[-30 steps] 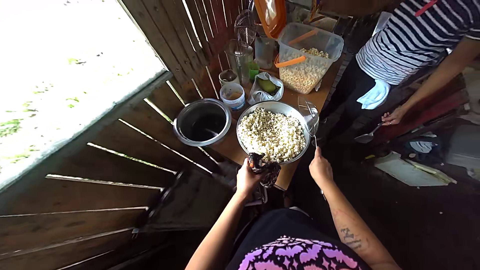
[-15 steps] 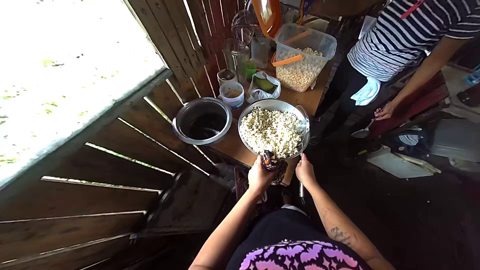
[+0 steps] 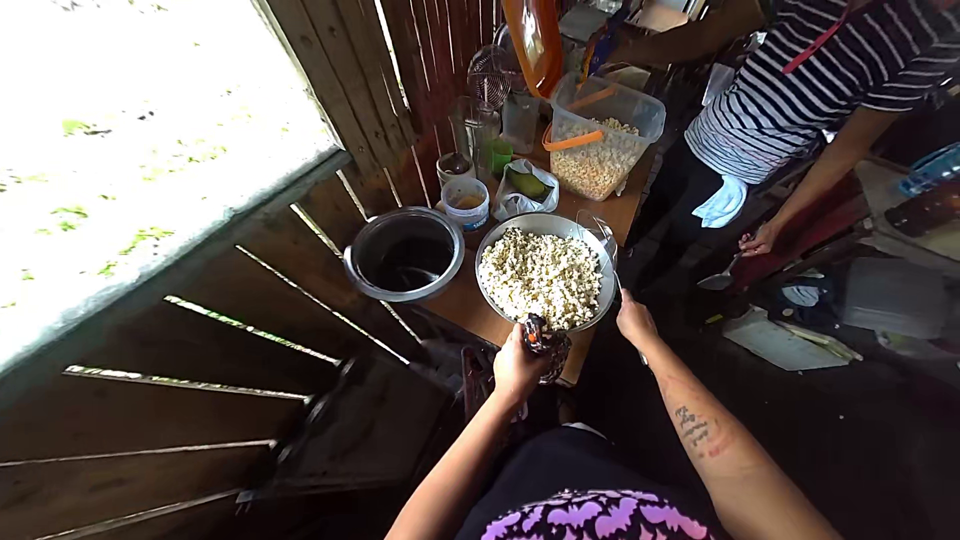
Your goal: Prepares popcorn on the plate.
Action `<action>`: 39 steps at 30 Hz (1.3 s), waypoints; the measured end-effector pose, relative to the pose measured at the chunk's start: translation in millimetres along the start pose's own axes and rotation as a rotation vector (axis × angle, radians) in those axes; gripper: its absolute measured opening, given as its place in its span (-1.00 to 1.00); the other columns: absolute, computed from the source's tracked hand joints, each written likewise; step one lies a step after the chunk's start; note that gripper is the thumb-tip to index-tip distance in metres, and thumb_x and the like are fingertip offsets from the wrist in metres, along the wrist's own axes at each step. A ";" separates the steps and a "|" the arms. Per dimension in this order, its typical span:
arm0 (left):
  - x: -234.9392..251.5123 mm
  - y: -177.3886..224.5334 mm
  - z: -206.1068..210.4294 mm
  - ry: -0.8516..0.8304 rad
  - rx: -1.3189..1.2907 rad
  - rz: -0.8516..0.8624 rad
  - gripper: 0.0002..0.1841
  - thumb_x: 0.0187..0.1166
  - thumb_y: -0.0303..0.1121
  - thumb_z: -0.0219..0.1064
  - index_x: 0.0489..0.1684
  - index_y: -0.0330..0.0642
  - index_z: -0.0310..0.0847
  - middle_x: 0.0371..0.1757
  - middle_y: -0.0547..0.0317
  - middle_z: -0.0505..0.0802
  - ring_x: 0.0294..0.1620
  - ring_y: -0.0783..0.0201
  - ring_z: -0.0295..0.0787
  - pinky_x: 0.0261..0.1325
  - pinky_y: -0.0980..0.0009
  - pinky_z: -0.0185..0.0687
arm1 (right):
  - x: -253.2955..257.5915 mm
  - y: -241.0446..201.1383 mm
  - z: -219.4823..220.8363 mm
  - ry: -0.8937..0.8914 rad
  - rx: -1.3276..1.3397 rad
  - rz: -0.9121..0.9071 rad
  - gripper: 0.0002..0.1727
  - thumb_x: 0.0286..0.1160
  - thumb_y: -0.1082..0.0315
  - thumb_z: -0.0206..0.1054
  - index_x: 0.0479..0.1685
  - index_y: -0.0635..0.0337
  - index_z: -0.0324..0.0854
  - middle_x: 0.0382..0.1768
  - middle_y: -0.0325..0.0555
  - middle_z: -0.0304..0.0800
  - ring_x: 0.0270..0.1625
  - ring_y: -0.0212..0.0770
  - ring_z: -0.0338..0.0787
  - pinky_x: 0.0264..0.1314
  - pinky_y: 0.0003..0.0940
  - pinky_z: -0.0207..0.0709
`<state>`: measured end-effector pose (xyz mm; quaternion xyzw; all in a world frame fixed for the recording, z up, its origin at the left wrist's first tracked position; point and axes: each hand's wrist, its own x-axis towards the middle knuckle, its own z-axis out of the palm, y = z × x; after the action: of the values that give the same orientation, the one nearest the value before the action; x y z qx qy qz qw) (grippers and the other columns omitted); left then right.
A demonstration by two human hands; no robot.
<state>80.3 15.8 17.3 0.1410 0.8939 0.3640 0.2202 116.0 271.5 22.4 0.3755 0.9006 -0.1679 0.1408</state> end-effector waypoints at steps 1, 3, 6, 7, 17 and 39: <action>0.2 -1.2 -1.8 0.000 0.002 -0.003 -0.28 0.37 -0.03 0.56 0.48 -0.22 0.47 0.23 -0.14 0.82 0.23 -0.12 0.81 0.25 -0.18 0.65 | 4.1 5.0 4.3 -0.002 0.050 -0.032 -0.39 0.87 0.41 -0.21 0.90 0.19 -0.02 0.46 0.31 0.66 0.52 0.20 0.68 0.59 0.08 0.46; 1.9 -3.3 -6.6 0.008 0.011 -0.016 -0.30 0.37 -0.04 0.55 0.46 -0.21 0.48 0.20 -0.15 0.83 0.20 -0.14 0.82 0.22 -0.20 0.65 | 11.1 10.7 9.1 0.003 0.168 -0.083 -0.43 0.91 0.40 -0.24 0.87 0.28 0.03 0.55 0.35 0.56 0.59 0.20 0.60 0.69 0.03 0.35; 7.1 -6.3 -18.9 0.031 0.033 -0.040 -0.31 0.40 -0.04 0.52 0.48 -0.20 0.47 0.20 -0.17 0.83 0.21 -0.15 0.82 0.21 -0.23 0.64 | 20.9 10.5 9.2 0.011 0.256 -0.109 -0.45 0.91 0.40 -0.23 0.84 0.28 0.11 0.56 0.36 0.54 0.56 0.22 0.62 0.64 0.04 0.40; 8.9 -6.5 -23.0 0.034 0.043 -0.048 -0.31 0.40 -0.04 0.52 0.49 -0.19 0.46 0.21 -0.16 0.83 0.23 -0.15 0.81 0.22 -0.23 0.63 | 22.4 10.0 8.1 -0.006 0.263 -0.108 -0.45 0.91 0.40 -0.22 0.84 0.26 0.12 0.55 0.35 0.54 0.49 0.22 0.67 0.56 0.05 0.46; 26.9 -18.6 -52.0 0.071 0.090 -0.039 -0.35 0.39 -0.12 0.52 0.45 -0.20 0.49 0.23 -0.17 0.82 0.24 -0.16 0.80 0.24 -0.24 0.62 | 15.7 18.4 13.4 -0.222 0.581 0.004 -0.45 0.95 0.32 -0.23 0.88 0.00 0.05 -0.40 -0.12 0.42 -0.60 -0.26 0.41 -0.56 -0.33 0.40; 26.2 5.3 -48.3 0.207 0.056 -0.097 -0.35 0.32 -0.23 0.56 0.46 -0.20 0.51 0.27 -0.16 0.81 0.28 -0.17 0.78 0.27 -0.27 0.59 | 24.8 52.8 20.4 -0.536 1.063 -0.115 -0.49 0.88 0.42 -0.18 0.77 0.15 0.19 -0.61 -0.38 0.24 -0.74 -0.45 0.25 -0.73 -0.53 0.21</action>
<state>34.2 1.8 44.2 0.0654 0.9275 0.3403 0.1398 140.0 313.8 -15.9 0.2896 0.6449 -0.6918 0.1468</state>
